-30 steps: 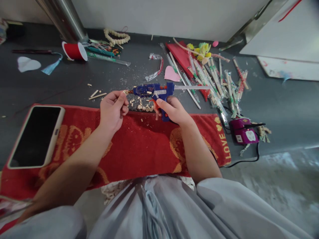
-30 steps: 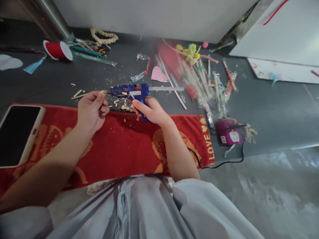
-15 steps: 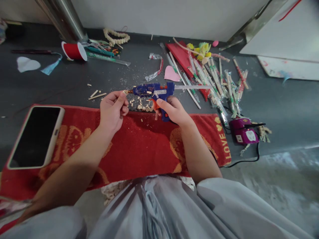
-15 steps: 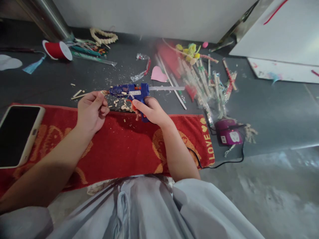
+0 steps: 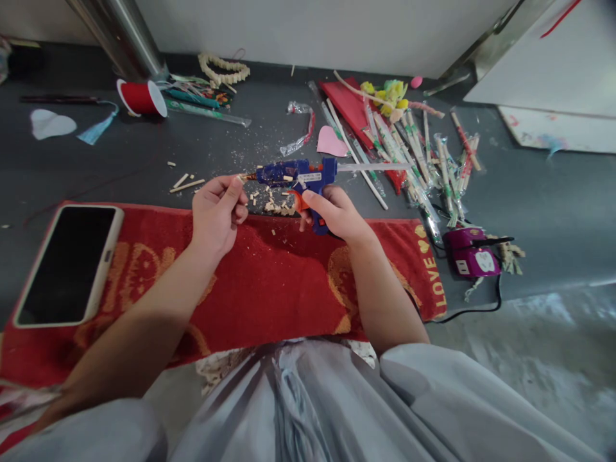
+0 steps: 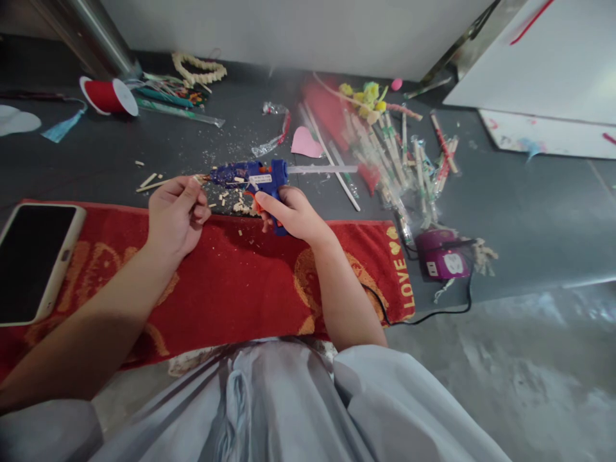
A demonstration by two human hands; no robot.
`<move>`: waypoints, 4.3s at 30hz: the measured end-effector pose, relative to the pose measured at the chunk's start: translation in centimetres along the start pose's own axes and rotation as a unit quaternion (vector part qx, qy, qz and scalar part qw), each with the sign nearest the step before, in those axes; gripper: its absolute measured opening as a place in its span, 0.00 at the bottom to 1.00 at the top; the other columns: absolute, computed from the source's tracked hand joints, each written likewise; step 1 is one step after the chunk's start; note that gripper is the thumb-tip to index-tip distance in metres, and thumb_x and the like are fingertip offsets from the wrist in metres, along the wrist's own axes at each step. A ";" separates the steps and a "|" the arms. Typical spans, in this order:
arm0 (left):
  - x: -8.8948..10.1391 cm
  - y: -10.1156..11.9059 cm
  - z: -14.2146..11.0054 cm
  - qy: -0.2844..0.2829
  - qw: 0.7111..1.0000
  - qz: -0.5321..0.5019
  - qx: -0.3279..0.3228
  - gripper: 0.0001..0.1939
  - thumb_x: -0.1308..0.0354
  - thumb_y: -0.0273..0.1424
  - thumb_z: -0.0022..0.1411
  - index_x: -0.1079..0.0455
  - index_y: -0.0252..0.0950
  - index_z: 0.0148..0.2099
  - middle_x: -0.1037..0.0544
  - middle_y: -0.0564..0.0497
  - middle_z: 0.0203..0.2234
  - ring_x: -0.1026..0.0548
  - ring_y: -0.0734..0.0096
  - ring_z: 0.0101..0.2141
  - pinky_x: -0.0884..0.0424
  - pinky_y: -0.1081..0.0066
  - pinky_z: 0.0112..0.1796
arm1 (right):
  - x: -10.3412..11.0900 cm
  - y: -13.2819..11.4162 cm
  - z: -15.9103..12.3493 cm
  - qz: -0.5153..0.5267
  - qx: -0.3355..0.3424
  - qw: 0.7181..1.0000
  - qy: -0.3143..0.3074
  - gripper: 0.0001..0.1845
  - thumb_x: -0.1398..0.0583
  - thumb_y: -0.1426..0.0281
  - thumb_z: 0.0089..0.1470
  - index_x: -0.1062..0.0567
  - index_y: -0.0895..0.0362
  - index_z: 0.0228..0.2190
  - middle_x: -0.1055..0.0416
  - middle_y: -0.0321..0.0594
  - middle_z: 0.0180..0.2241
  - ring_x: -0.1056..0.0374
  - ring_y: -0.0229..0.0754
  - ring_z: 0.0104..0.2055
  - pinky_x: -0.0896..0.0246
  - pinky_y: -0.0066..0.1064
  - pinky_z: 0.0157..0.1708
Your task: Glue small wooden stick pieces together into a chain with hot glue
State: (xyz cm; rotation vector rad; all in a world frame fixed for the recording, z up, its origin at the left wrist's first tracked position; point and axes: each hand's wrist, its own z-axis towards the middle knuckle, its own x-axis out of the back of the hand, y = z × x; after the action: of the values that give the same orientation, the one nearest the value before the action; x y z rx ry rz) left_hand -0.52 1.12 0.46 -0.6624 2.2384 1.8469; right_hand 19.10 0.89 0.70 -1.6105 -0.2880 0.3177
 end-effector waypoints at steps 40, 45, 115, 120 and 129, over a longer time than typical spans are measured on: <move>0.0 0.0 -0.1 -0.006 1.000 0.009 -0.005 0.13 0.35 0.28 0.60 0.32 0.36 0.24 0.33 0.57 0.14 0.41 0.85 0.12 0.47 0.81 0.13 | 0.3 -0.1 -0.2 -0.023 0.011 1.000 0.005 0.30 0.38 0.43 0.49 0.29 0.58 0.22 0.34 0.31 0.18 0.34 0.30 0.18 0.35 0.23 0.20; -0.1 0.0 -0.2 -0.003 1.000 0.022 0.000 0.13 0.34 0.29 0.59 0.33 0.36 0.25 0.32 0.58 0.14 0.40 0.85 0.12 0.46 0.82 0.13 | 0.3 0.2 -0.1 -0.029 0.015 0.999 0.009 0.29 0.39 0.43 0.50 0.29 0.57 0.22 0.34 0.32 0.18 0.36 0.29 0.19 0.34 0.23 0.21; 0.3 -0.7 0.4 -0.018 0.999 0.038 -0.028 0.08 0.34 0.30 0.59 0.26 0.38 0.29 0.33 0.58 0.16 0.40 0.85 0.13 0.48 0.78 0.13 | -3.2 -0.8 -0.1 -0.572 0.089 0.806 -0.120 0.10 0.42 0.70 0.58 0.21 0.61 0.32 0.28 0.44 0.32 0.36 0.44 0.39 0.45 0.34 0.42; 0.3 -0.6 0.3 -0.020 0.999 0.039 -0.024 0.08 0.33 0.32 0.59 0.27 0.38 0.28 0.33 0.58 0.16 0.41 0.85 0.13 0.47 0.80 0.13 | -3.6 -0.5 -0.1 -0.595 0.086 0.790 -0.117 0.12 0.43 0.69 0.59 0.21 0.63 0.33 0.27 0.46 0.32 0.36 0.45 0.39 0.44 0.35 0.43; 0.3 -0.6 0.3 -0.021 0.999 0.039 -0.020 0.09 0.32 0.33 0.57 0.27 0.38 0.28 0.33 0.59 0.15 0.40 0.85 0.13 0.46 0.81 0.13 | -4.0 -0.3 0.0 -0.576 0.101 0.799 -0.139 0.12 0.45 0.73 0.57 0.21 0.62 0.33 0.27 0.47 0.33 0.36 0.45 0.39 0.44 0.35 0.43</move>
State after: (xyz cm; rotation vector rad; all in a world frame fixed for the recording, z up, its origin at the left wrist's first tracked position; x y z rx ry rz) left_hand -0.58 1.25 -0.29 -0.5448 2.2354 1.9285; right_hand 15.43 -0.55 1.13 -0.9236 -1.3347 -0.3654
